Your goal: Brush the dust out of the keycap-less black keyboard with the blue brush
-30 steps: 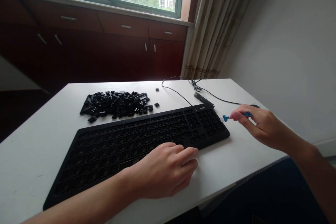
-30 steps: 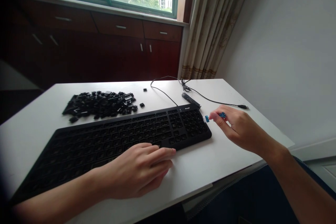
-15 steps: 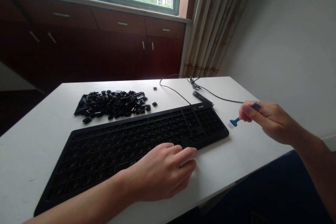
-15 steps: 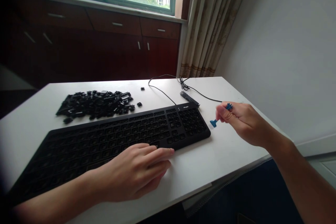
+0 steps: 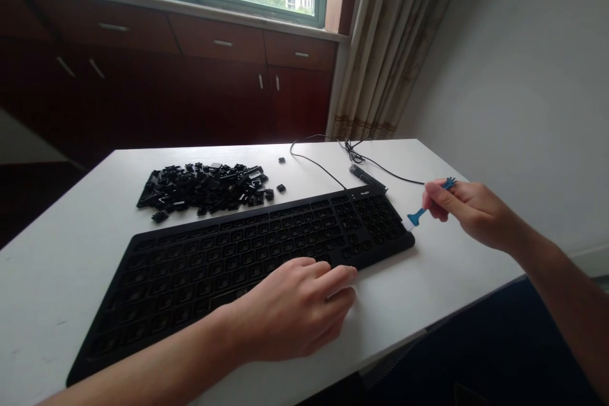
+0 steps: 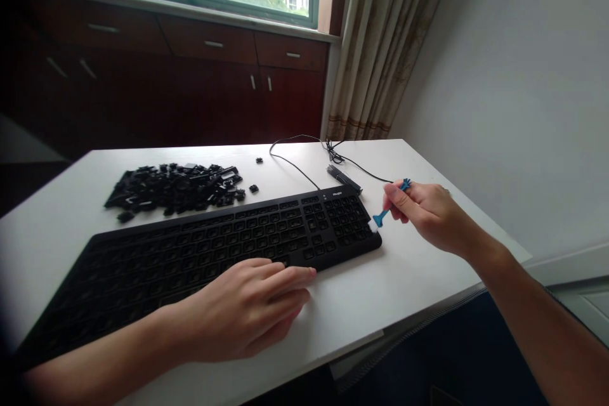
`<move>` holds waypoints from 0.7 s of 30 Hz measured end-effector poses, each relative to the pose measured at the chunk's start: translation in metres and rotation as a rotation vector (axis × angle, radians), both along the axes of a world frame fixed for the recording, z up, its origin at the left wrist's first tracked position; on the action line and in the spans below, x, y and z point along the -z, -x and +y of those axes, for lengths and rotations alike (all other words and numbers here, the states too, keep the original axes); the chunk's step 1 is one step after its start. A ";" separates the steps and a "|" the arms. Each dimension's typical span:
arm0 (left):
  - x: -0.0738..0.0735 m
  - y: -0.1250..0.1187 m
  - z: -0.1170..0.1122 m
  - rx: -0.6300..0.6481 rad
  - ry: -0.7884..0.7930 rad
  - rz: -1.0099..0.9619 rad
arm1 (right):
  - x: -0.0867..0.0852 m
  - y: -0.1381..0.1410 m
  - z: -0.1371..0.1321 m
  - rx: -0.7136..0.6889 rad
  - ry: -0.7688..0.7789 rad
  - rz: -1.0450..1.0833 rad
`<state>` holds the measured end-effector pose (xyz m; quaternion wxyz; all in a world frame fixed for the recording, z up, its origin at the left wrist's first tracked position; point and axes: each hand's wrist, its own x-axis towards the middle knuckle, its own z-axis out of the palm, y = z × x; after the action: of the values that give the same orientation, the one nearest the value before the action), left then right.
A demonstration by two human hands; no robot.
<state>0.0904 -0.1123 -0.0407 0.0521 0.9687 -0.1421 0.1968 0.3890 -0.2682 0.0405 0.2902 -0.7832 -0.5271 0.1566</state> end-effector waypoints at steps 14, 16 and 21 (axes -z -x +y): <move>0.000 0.000 0.001 0.010 -0.003 -0.004 | 0.003 -0.001 0.007 -0.089 0.076 -0.138; 0.000 0.000 0.000 0.005 -0.010 0.009 | 0.004 0.000 0.008 -0.163 0.168 -0.205; 0.001 0.000 -0.001 -0.010 -0.002 0.018 | 0.010 0.002 0.006 -0.088 0.072 -0.034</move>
<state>0.0906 -0.1131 -0.0413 0.0513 0.9712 -0.1369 0.1880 0.3869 -0.2620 0.0304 0.2455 -0.7718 -0.5599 0.1749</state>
